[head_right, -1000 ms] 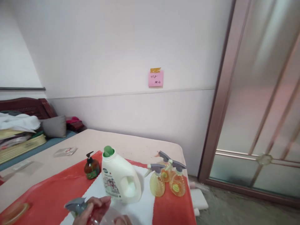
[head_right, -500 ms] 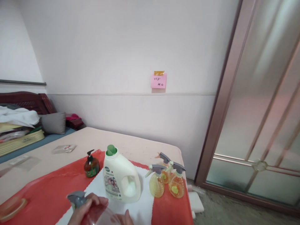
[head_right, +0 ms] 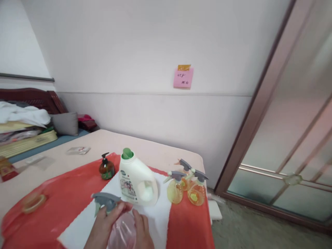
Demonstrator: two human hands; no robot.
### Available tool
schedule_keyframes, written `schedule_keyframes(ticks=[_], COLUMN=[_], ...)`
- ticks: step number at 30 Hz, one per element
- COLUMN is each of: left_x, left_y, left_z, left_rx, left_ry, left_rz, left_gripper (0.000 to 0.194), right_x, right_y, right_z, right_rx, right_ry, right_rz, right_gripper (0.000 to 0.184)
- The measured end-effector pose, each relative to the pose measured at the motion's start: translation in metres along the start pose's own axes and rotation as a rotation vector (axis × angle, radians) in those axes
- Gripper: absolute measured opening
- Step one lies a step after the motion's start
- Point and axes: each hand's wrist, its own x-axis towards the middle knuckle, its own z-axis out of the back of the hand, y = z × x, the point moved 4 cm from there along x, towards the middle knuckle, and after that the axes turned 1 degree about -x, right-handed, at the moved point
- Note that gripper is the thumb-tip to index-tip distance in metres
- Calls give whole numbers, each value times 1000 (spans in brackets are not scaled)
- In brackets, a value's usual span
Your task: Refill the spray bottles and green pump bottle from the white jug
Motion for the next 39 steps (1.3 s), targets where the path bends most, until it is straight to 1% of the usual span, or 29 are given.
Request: schedule_keyframes(ticks=[3,4,6,8,11,13,15,18,22,24,26,28,30,32,33,36,37,39], left_x=[-1,-1,1,3,6,10,14,22,26,26,25,25,25,26,27,29,29,30], left_y=[2,3,7,11,12,6,-4,-20,-33,-38,-41,-42,-42,-40,-39,-37,-37,-37], left_z=[1,3,9,14,19,25,34,53,83,95,103,106,103,97,93,87,87,88], left_rx=[121,137,105,51,-67,-198,-313,-407,-475,-480,-483,-492,-511,-530,-539,-555,-559,-559], left_ry=[-19,-39,-91,-135,-242,-336,-413,-509,-612,-647,-672,-672,-646,-610,-588,-542,-536,-537], left_rz=[-7,-23,-59,-80,-85,-126,-180,-223,-266,-304,-335,-327,-279,-226,-207,-169,-158,-144], left_gripper=[39,41,42,42,38,32,26,21,27,29,32,35,36,36,36,36,37,37], right_x=[-6,-6,-5,-3,-3,-5,-8,-12,-19,-22,-23,-23,-20,-15,-13,-11,-12,-14], right_y=[15,22,35,43,42,35,29,28,32,32,29,24,18,13,11,5,4,3], right_z=[1,2,4,6,9,11,11,8,-4,-11,-16,-19,-20,-19,-19,-20,-19,-13], right_rx=[-191,-255,-356,-446,-606,-667,-642,-467,-238,-171,-110,-77,-90,-153,-196,-294,-302,-253], right_ry=[-24,-32,-28,-7,52,89,95,52,53,61,73,72,28,-35,-43,0,7,-29], right_rz=[74,103,132,127,128,124,88,-16,-174,-202,-193,-174,-136,-93,-75,-24,-3,8], right_gripper=[89,92,91,87,82,80,82,87,87,87,87,86,89,95,96,88,86,87])
